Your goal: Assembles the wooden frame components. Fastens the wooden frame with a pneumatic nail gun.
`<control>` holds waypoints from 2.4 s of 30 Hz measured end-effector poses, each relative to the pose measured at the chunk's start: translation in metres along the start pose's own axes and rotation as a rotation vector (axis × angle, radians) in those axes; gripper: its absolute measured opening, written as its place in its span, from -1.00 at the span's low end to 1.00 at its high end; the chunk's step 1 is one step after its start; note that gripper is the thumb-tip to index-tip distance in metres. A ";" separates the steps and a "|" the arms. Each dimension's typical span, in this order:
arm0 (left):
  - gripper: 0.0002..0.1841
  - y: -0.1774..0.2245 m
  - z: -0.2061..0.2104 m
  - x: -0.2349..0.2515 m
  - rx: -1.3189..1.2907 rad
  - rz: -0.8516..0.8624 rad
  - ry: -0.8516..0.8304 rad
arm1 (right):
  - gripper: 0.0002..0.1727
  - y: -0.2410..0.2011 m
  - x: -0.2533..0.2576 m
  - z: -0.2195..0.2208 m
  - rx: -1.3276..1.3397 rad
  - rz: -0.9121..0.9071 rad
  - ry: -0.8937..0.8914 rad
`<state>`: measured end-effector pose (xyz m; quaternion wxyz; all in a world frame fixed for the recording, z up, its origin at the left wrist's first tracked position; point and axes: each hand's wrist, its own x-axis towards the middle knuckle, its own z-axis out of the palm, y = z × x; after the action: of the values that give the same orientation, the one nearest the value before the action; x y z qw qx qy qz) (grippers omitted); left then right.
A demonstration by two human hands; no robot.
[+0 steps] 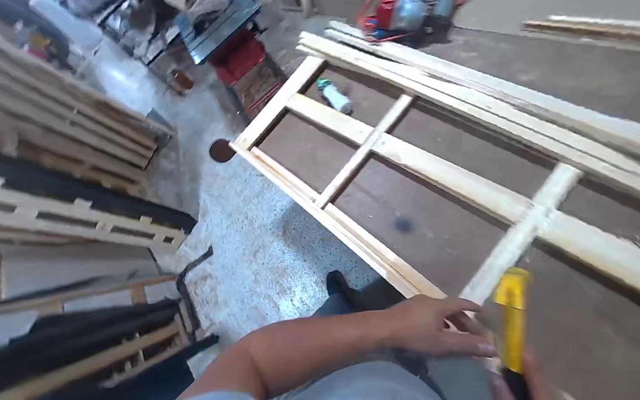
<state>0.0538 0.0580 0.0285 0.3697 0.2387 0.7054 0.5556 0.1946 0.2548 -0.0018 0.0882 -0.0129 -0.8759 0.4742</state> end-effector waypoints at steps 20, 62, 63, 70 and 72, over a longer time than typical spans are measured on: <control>-0.57 -0.214 -0.362 -0.322 -1.049 -0.306 1.557 | -0.32 -0.213 0.337 0.537 -0.434 -0.337 -0.662; -0.40 -0.246 -0.587 -0.265 -1.142 -0.416 1.363 | -0.22 -0.201 0.407 0.665 -0.658 -0.277 -0.656; -0.41 -0.246 -0.580 -0.288 -1.076 -0.491 1.330 | -0.21 -0.202 0.408 0.665 -0.650 -0.272 -0.664; -0.80 -0.238 -0.532 -0.446 -0.830 -0.848 1.279 | -0.12 -0.207 0.417 0.657 -0.495 -0.154 -0.742; -0.86 -0.239 -0.527 -0.479 -0.797 -0.841 1.315 | -0.09 -0.209 0.425 0.653 -0.449 -0.098 -0.777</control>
<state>-0.0496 -0.6839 -0.0203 0.1184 -0.5569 0.5584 0.6034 -0.3192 -0.3556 -0.1168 -0.2300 0.1889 -0.9247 0.2374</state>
